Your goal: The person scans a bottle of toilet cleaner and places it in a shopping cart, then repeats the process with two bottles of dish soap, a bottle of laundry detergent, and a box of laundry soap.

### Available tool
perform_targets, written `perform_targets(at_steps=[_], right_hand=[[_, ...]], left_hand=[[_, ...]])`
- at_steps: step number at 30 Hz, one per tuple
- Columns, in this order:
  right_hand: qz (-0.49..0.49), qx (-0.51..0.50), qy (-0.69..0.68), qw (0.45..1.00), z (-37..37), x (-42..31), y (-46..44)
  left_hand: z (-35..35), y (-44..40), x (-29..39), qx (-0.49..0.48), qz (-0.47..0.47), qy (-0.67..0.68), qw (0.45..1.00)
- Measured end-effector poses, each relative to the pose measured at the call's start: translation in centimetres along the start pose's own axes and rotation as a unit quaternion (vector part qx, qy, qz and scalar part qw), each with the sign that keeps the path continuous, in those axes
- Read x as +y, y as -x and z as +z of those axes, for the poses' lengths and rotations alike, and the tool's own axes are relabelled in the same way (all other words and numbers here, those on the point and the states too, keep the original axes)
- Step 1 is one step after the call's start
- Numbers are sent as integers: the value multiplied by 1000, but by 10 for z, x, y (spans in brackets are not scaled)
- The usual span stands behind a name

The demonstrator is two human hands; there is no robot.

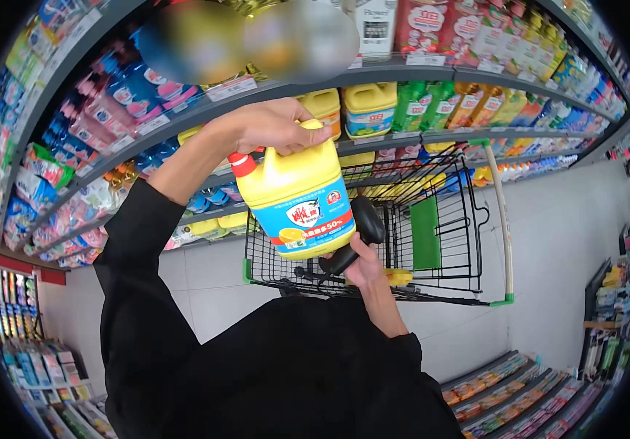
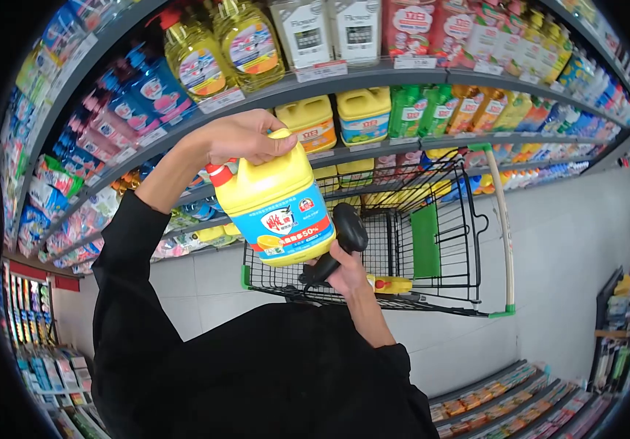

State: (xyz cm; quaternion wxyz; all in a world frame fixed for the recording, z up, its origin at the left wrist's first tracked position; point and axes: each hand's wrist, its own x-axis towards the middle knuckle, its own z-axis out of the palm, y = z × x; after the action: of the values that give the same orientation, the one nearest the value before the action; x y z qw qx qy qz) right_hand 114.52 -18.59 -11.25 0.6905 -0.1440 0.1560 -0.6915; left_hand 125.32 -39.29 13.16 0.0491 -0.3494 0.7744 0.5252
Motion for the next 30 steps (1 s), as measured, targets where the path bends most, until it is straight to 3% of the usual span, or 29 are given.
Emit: perform_targets(at_steps=[6,8,11,12,15,17,18,21,24,25,28,30], right_hand=[[80,27,-11,996,7,15,-16],[98,47,-11,994,4,19,-21],[131,107,30,985,-12,20,-25],[122,110,19,986,-16,18,-23],[115,135,11,984,-40,19,-7],[104,141,4,984,-55,17,6],[101,146,2,984,-60,15,13],[61,161,-10,985,-72,10,33],[23,174,-28,984,-80,7,49],[10,183,-41,982,-82,7,53],[-16,199,-55,978,-84,9,62],[-24,229,-37,972,-86,10,70]], left_hand=[[-19,2,-40,-4,-32,2,999],[-10,10,-51,114,24,-131,985],[14,17,-67,179,53,-334,924],[18,18,-80,177,105,-352,913],[14,7,-114,195,108,-377,899],[8,-4,-139,285,142,-418,851],[3,-13,-152,280,148,-421,850],[-19,-39,-191,348,200,-493,772],[-36,-53,-202,406,204,-484,748],[-39,-56,-202,398,170,-491,756],[-43,-73,-209,403,215,-501,735],[-48,-83,-213,390,189,-503,748]])
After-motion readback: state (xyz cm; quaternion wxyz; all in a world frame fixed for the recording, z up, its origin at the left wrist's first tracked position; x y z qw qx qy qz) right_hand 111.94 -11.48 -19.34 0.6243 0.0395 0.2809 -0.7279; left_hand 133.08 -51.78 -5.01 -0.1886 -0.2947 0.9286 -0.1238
